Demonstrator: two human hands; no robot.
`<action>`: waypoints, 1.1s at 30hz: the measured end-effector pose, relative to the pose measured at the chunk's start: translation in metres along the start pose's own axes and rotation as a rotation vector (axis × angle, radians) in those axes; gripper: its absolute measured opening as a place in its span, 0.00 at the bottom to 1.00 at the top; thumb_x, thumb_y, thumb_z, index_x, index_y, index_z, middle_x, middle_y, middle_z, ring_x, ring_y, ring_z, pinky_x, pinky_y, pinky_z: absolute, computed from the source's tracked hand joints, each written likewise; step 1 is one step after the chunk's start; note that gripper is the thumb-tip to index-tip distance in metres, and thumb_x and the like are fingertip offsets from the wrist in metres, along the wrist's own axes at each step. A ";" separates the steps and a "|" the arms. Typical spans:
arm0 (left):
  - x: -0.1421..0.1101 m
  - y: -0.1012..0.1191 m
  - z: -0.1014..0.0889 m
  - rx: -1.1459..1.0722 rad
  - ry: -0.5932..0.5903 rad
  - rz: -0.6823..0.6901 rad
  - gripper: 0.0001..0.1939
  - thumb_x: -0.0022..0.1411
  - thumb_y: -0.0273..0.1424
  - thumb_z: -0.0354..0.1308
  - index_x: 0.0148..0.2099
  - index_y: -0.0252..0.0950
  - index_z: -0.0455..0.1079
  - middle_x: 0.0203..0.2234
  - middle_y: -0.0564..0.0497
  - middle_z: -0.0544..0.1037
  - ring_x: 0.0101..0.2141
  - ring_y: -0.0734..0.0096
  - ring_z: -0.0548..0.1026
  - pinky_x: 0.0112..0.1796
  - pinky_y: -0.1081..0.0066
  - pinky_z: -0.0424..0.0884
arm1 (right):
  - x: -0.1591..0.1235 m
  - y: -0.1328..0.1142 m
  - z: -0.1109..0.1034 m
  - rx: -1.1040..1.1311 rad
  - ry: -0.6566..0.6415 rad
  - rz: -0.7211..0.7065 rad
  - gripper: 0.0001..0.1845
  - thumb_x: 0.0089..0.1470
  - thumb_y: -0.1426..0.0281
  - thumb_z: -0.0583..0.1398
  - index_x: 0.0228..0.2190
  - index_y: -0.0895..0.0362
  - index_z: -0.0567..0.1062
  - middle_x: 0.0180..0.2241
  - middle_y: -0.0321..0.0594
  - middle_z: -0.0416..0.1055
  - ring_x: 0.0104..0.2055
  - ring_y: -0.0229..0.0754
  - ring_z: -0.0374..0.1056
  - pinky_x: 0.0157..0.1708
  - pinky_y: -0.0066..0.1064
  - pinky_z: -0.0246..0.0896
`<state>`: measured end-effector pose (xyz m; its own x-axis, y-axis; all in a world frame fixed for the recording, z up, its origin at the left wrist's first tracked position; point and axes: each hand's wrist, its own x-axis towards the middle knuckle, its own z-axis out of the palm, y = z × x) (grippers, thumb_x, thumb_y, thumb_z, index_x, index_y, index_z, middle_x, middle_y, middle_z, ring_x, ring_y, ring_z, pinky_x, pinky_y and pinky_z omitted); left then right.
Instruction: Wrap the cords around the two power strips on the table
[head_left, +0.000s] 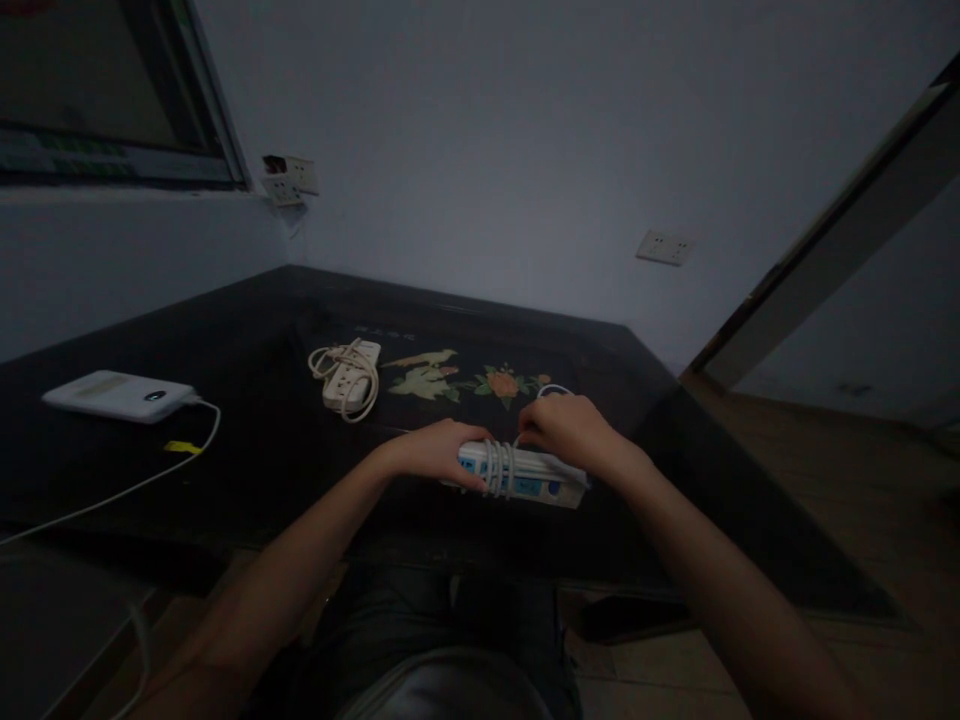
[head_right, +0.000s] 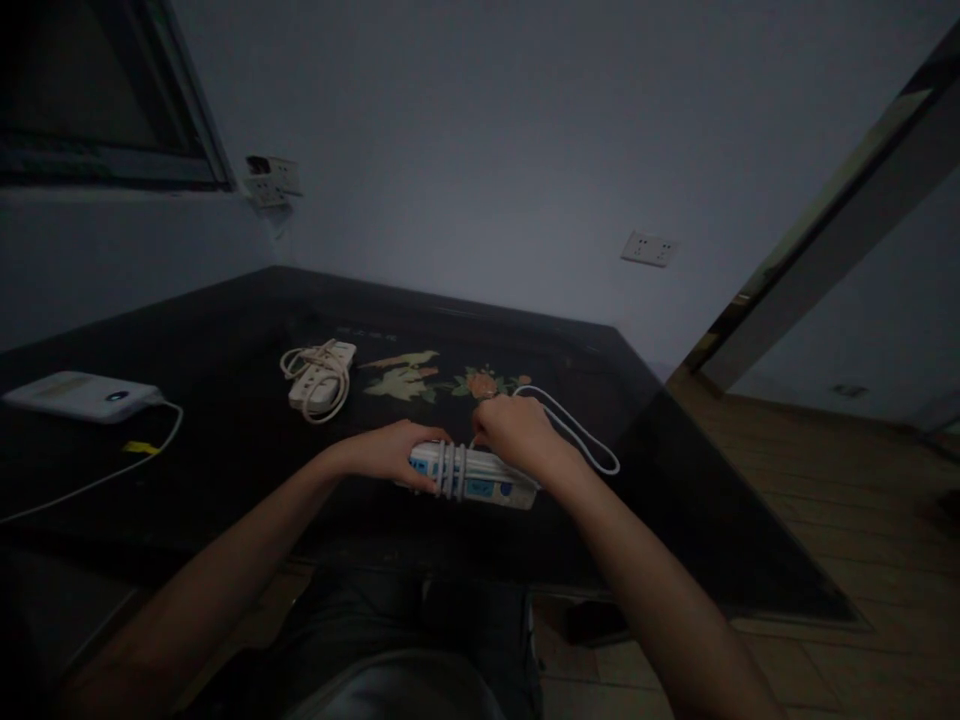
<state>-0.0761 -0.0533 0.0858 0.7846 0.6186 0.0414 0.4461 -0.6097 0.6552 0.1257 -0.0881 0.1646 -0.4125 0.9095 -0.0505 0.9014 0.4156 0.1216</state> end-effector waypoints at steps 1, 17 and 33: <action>0.000 0.001 0.002 0.022 0.008 -0.015 0.26 0.45 0.43 0.66 0.46 0.38 0.72 0.31 0.52 0.78 0.31 0.67 0.74 0.31 0.75 0.63 | -0.003 -0.007 -0.002 -0.034 -0.002 0.022 0.09 0.54 0.69 0.59 0.34 0.55 0.80 0.34 0.48 0.77 0.37 0.50 0.72 0.32 0.33 0.60; 0.011 0.002 0.021 0.182 0.420 -0.203 0.29 0.49 0.46 0.62 0.52 0.41 0.66 0.37 0.48 0.79 0.36 0.60 0.77 0.34 0.70 0.67 | -0.042 -0.034 0.008 -0.110 0.146 0.327 0.14 0.61 0.68 0.50 0.41 0.54 0.75 0.34 0.45 0.77 0.34 0.50 0.75 0.28 0.34 0.64; 0.016 -0.001 0.017 -0.840 0.435 -0.108 0.24 0.46 0.40 0.66 0.43 0.32 0.66 0.32 0.49 0.75 0.26 0.71 0.73 0.27 0.70 0.72 | -0.058 -0.004 0.071 0.891 0.412 0.146 0.17 0.62 0.62 0.49 0.34 0.58 0.73 0.19 0.34 0.66 0.25 0.37 0.66 0.28 0.27 0.56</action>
<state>-0.0564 -0.0509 0.0725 0.4532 0.8840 0.1152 -0.0809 -0.0879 0.9928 0.1557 -0.1422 0.0963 -0.1504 0.9496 0.2749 0.6470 0.3048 -0.6990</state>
